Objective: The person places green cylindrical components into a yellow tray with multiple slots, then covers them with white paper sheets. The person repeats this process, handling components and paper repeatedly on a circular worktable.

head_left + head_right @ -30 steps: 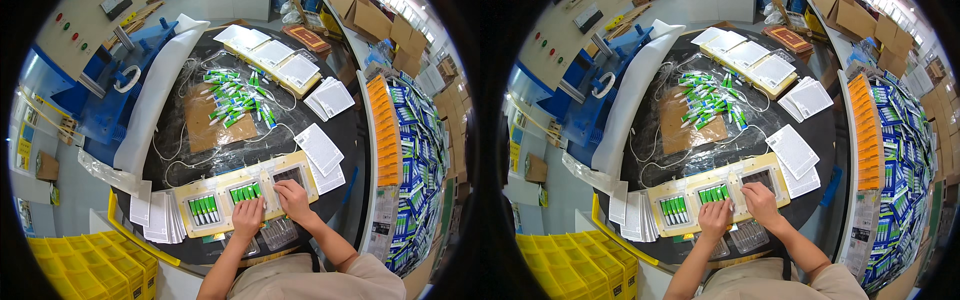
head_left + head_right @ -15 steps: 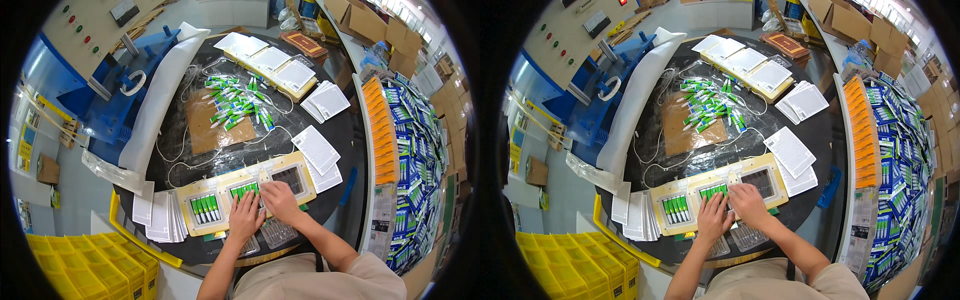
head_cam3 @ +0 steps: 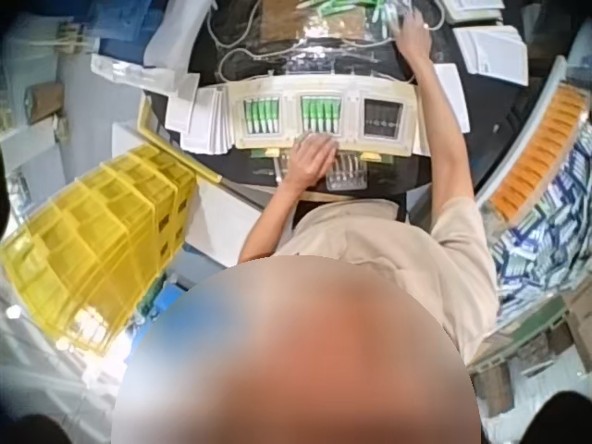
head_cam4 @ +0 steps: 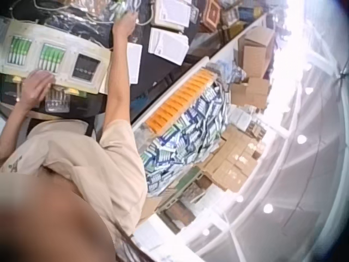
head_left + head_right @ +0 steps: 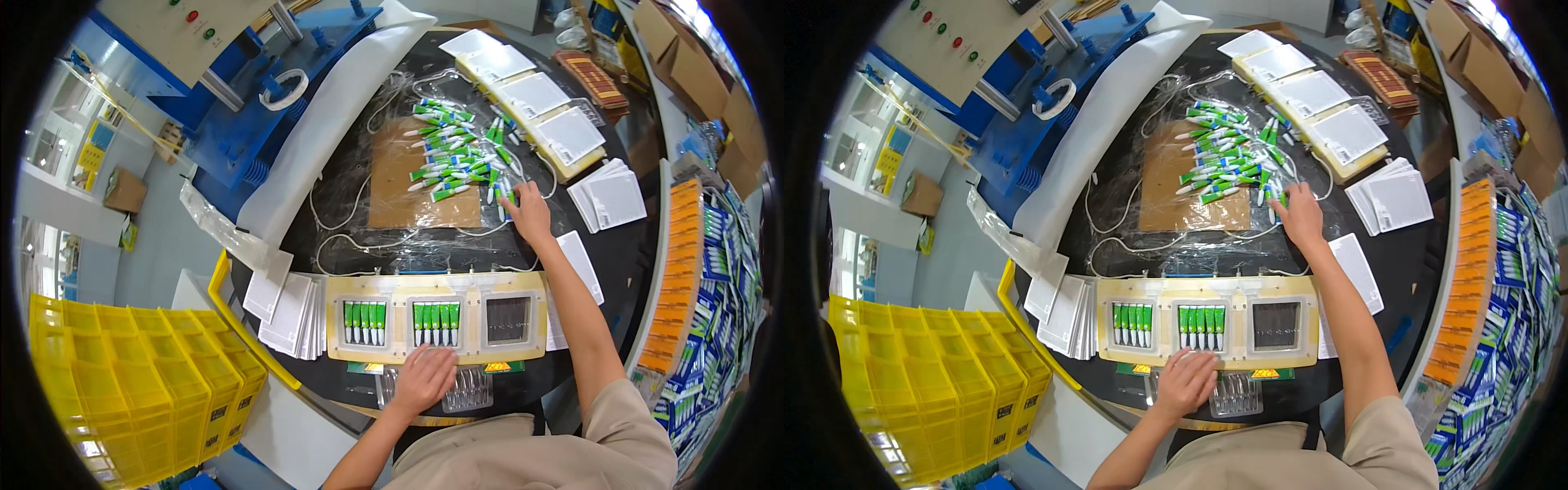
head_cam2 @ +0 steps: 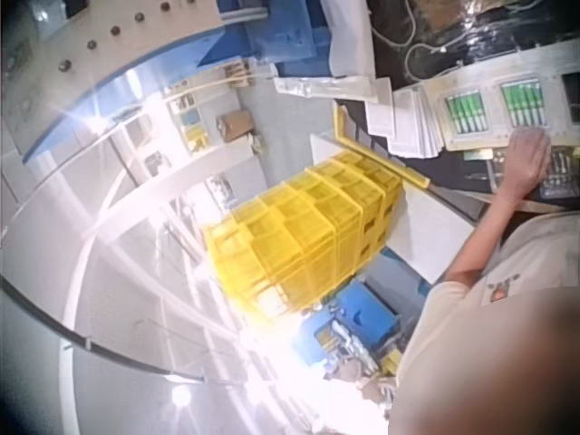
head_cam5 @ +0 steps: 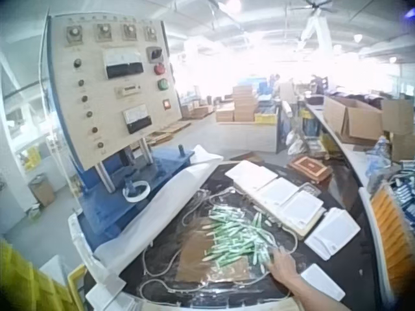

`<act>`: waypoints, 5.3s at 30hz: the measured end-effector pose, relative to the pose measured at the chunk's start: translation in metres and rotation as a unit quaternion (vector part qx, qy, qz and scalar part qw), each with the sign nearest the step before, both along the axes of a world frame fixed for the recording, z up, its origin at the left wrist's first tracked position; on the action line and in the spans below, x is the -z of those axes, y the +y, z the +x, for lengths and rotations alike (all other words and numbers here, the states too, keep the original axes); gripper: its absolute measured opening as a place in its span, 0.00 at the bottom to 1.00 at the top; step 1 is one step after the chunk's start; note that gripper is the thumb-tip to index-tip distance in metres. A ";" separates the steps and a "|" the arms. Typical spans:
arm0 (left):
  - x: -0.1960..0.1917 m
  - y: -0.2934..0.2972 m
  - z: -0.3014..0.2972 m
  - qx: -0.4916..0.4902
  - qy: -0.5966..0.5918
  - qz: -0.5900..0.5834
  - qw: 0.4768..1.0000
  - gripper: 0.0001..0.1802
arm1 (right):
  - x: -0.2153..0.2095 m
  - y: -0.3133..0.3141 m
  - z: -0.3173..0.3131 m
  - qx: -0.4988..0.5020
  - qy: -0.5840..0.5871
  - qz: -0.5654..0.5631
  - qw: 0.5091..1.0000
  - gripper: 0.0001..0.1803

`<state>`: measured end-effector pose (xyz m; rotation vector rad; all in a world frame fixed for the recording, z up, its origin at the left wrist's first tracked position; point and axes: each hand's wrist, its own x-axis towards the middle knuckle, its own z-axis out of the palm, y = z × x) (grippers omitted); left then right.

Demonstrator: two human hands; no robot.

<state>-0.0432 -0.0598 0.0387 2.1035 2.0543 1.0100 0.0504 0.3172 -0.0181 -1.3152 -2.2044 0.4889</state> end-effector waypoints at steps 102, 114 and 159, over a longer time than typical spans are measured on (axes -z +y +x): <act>0.032 0.072 0.046 0.091 0.202 -0.076 0.972 0.26 | -0.016 -0.228 0.100 -0.047 0.129 0.150 0.979 0.11; 0.014 0.082 0.013 0.061 0.093 -0.035 0.993 0.22 | -0.047 -0.196 0.094 -0.020 0.144 0.134 0.980 0.12; -0.020 0.060 0.059 0.082 -0.137 -0.091 0.983 0.20 | -0.076 -0.233 0.142 -0.025 0.342 -0.411 0.845 0.11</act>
